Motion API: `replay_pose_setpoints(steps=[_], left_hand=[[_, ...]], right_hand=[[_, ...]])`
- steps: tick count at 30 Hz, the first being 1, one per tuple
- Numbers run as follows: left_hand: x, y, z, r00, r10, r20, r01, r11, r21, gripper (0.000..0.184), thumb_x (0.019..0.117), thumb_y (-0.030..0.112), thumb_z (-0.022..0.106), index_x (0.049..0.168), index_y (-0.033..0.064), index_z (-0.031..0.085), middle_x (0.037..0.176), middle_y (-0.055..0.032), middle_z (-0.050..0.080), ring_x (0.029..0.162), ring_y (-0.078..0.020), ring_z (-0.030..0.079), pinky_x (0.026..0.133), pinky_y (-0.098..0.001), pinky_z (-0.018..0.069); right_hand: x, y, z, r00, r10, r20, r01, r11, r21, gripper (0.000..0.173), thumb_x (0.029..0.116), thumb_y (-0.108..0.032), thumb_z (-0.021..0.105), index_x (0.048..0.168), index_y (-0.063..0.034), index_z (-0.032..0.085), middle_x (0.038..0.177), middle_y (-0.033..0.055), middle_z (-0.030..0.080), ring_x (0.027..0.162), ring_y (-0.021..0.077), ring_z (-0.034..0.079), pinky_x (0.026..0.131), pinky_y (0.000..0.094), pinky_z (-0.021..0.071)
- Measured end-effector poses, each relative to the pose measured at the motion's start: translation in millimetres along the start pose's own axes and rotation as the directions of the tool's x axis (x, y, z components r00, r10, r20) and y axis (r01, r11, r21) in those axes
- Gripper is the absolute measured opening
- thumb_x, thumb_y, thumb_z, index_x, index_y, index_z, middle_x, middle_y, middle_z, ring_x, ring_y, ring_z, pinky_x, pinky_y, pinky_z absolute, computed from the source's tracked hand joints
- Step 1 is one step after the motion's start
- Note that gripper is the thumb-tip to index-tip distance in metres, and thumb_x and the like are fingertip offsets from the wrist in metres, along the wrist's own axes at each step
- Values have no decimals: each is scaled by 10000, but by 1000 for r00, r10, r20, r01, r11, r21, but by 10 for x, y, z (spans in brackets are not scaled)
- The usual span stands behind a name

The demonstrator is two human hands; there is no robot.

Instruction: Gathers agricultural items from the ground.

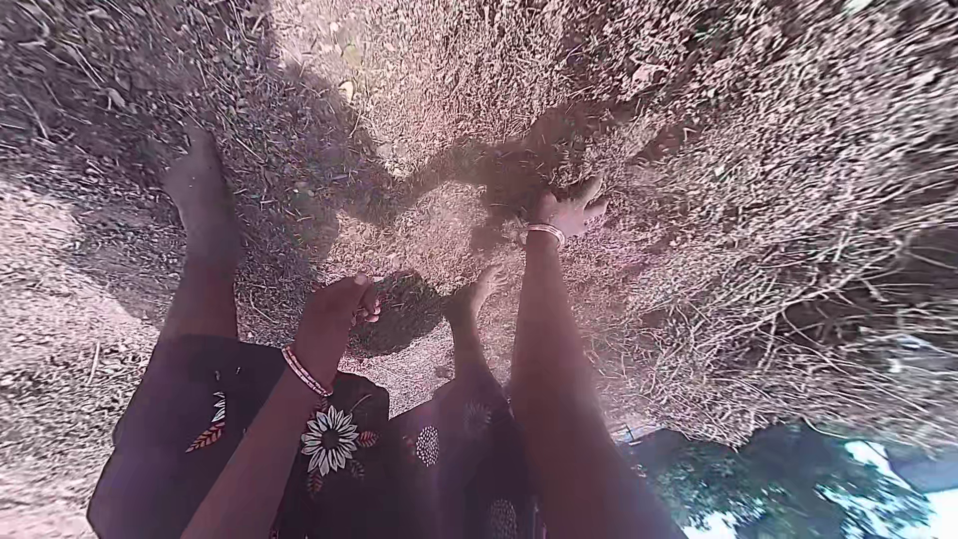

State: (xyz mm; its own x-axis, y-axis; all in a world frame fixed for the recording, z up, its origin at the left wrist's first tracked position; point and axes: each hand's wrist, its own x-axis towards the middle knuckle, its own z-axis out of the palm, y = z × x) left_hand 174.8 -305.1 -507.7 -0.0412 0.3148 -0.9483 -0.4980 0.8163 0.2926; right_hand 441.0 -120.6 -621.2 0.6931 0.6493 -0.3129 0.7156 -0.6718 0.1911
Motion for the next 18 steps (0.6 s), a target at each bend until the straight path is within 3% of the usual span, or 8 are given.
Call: replay_pose_setpoints(steps=[3, 6, 8, 9, 11, 13, 16, 18], left_hand=[[9, -85, 32, 1000, 17, 22, -17, 1000, 24, 405, 1065, 101, 349, 776, 128, 631, 700, 78, 635, 688, -57, 635, 741, -242, 566], [29, -115, 53, 1000, 9, 8, -9, 998, 67, 409, 1076, 105, 360, 766, 120, 627, 714, 73, 639, 694, -59, 631, 729, -239, 560], [25, -104, 68, 1000, -6, -14, 8, 996, 93, 386, 1083, 115, 368, 796, 104, 625, 723, 63, 630, 698, -69, 627, 734, -249, 559], [18, -102, 74, 1000, -12, -19, 14, 994, 109, 379, 1084, 121, 370, 805, 103, 626, 727, 62, 630, 704, -70, 628, 742, -252, 559], [18, -87, 96, 1000, -7, -23, 10, 991, 134, 386, 1085, 120, 377, 794, 101, 631, 724, 62, 626, 709, -71, 622, 743, -248, 550], [16, -61, 101, 1000, -10, -22, 13, 988, 152, 395, 1087, 116, 369, 782, 104, 620, 720, 61, 621, 709, -71, 624, 744, -245, 554], [2, -46, 42, 1000, 2, -18, 2, 983, 184, 374, 1086, 121, 364, 816, 88, 621, 751, 43, 623, 742, -98, 639, 780, -294, 571], [3, -58, 1, 1000, 14, -12, -11, 982, 188, 385, 1082, 125, 363, 800, 95, 624, 752, 46, 630, 744, -96, 634, 780, -303, 565]], right_hand=[[-158, 20, 114, 974, -164, 157, 187, 972, -144, 829, 851, -363, 744, 1599, -258, 400, 1717, 206, 134, 1554, 464, 197, 1193, 727, 100], [-302, 6, 380, 957, -196, 216, 236, 955, -179, 841, 824, -346, 760, 1588, -344, 411, 1737, 144, 87, 1508, 439, 322, 1137, 751, 219], [-480, 8, 584, 890, -256, 378, 304, 950, -71, 831, 831, -261, 753, 1589, -319, 418, 1719, 138, 178, 1461, 412, 404, 1113, 683, 339], [-596, 42, 698, 790, -335, 514, 358, 932, 57, 785, 878, -192, 742, 1593, -229, 420, 1688, 159, 266, 1446, 388, 437, 1132, 612, 389], [-842, 110, 899, 439, -509, 740, 429, 843, 325, 676, 913, -37, 706, 1540, -34, 454, 1576, 234, 445, 1433, 370, 469, 1177, 546, 389], [-1156, 143, 901, 205, -512, 834, 504, 786, 358, 583, 903, -44, 738, 1453, -22, 546, 1518, 225, 515, 1418, 364, 490, 1167, 542, 408], [-1454, 328, 548, 236, -513, 826, 544, 774, 325, 545, 990, -97, 635, 1510, -25, 489, 1545, 232, 487, 1414, 364, 504, 1170, 514, 412], [-1367, 547, 223, 424, -618, 662, 548, 757, 356, 554, 952, -74, 679, 1486, -49, 530, 1558, 241, 467, 1363, 409, 542, 1096, 561, 466]])
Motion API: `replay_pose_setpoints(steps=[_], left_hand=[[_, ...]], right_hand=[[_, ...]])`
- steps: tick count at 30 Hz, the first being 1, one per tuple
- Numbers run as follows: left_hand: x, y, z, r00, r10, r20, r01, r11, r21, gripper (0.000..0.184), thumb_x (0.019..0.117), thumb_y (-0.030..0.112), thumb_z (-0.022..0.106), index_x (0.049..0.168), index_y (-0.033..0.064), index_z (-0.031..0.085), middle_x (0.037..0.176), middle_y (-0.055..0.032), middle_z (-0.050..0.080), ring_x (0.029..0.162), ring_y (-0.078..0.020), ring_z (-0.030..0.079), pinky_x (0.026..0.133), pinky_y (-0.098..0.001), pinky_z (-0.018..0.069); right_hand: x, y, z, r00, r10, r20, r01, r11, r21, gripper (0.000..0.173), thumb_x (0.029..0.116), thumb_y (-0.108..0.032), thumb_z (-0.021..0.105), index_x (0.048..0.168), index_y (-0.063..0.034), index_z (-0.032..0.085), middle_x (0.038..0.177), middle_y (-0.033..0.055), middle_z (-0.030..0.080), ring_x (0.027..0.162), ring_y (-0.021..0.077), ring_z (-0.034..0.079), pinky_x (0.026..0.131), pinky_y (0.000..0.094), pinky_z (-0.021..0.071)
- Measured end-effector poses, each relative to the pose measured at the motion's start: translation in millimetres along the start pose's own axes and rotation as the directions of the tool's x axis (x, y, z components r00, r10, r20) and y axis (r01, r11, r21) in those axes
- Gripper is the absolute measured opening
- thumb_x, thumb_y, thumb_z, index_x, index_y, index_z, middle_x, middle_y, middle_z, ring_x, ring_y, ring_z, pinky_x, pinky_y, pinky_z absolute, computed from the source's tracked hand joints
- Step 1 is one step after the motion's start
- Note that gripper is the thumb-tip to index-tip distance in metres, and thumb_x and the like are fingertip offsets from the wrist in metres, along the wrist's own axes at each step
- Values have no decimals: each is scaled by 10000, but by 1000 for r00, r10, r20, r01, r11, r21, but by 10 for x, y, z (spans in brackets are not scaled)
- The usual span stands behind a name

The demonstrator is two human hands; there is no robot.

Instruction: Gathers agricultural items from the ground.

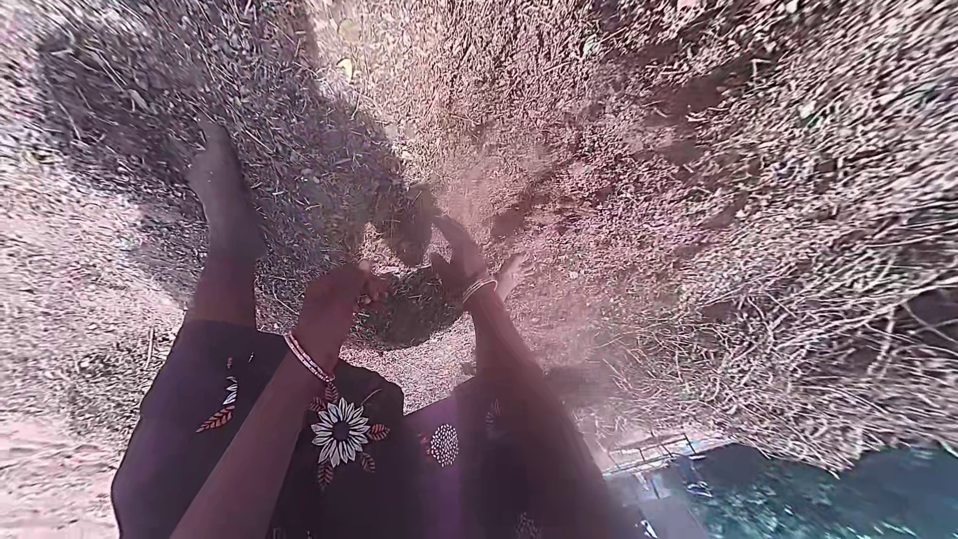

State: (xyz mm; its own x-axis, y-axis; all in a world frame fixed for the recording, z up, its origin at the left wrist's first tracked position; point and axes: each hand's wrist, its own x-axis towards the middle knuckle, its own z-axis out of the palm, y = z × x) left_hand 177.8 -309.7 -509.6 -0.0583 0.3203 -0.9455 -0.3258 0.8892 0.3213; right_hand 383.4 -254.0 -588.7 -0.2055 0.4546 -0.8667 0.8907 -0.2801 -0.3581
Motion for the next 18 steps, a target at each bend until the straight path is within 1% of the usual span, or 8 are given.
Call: replay_pose_setpoints(steps=[3, 6, 9, 11, 13, 15, 17, 18], left_hand=[[0, 4, -12, 1000, 9, -8, -9, 1000, -17, 389, 1081, 116, 378, 790, 95, 634, 741, 50, 637, 729, -85, 633, 755, -284, 562], [1, 22, -22, 1000, 20, -4, -20, 1000, -15, 415, 1076, 118, 385, 731, 111, 616, 720, 54, 623, 715, -81, 618, 739, -270, 545], [-1, 40, -40, 1000, 23, -3, -23, 1000, -15, 419, 1080, 123, 387, 731, 113, 618, 710, 57, 624, 707, -72, 618, 724, -253, 539], [-10, 57, -43, 1000, 21, -1, -21, 999, -44, 419, 1080, 117, 370, 742, 116, 617, 700, 64, 628, 701, -64, 628, 728, -243, 551], [-18, 109, -24, 1000, 16, -11, -16, 996, -83, 406, 1085, 99, 372, 761, 111, 617, 691, 73, 624, 685, -47, 629, 730, -221, 554], [-26, 138, -28, 1000, 25, -6, -25, 994, -104, 409, 1076, 78, 366, 754, 115, 616, 682, 81, 626, 679, -38, 625, 737, -214, 553], [-47, 149, -33, 1000, 30, -5, -30, 992, -126, 405, 1069, 60, 367, 760, 111, 624, 676, 82, 632, 665, -33, 624, 721, -202, 549], [-42, 169, -37, 1000, 25, -2, -25, 991, -135, 405, 1072, 62, 360, 768, 105, 623, 683, 77, 630, 665, -35, 619, 716, -200, 544]], right_hand=[[-143, 268, -765, 857, 13, -515, -55, 996, -66, 642, 891, -121, 704, 1502, -48, 518, 1603, 264, 380, 1441, 391, 449, 1142, 483, 433], [-28, 392, -1759, 506, 22, -862, -194, 977, -89, 720, 951, -267, 658, 1566, -2, 395, 1646, 319, 241, 1529, 416, 282, 1235, 413, 283], [499, 368, -2311, 217, 212, -953, -419, 902, 105, 761, 1016, -498, 539, 1628, -108, 310, 1652, 262, 277, 1513, 402, 308, 1215, 417, 300], [907, 243, -2260, 159, 370, -915, -569, 792, 221, 851, 953, -717, 491, 1652, -286, 271, 1666, 224, 282, 1500, 451, 316, 1144, 598, 324], [1113, 25, -2046, 254, 390, -885, -538, 818, 206, 862, 914, -718, 555, 1636, -317, 309, 1674, 234, 251, 1487, 477, 319, 1128, 596, 351], [1108, -120, -1621, 580, 310, -754, -372, 924, 94, 748, 954, -549, 632, 1587, -207, 428, 1625, 308, 291, 1431, 490, 379, 1144, 554, 350], [1010, -56, -1096, 916, 131, -379, -167, 984, -64, 654, 985, -416, 679, 1527, -103, 489, 1473, 296, 518, 1328, 409, 556, 1112, 528, 462], [925, -76, -941, 988, 79, -131, -91, 992, -89, 644, 991, -353, 697, 1528, -71, 481, 1507, 276, 507, 1376, 399, 527, 1142, 548, 424]])
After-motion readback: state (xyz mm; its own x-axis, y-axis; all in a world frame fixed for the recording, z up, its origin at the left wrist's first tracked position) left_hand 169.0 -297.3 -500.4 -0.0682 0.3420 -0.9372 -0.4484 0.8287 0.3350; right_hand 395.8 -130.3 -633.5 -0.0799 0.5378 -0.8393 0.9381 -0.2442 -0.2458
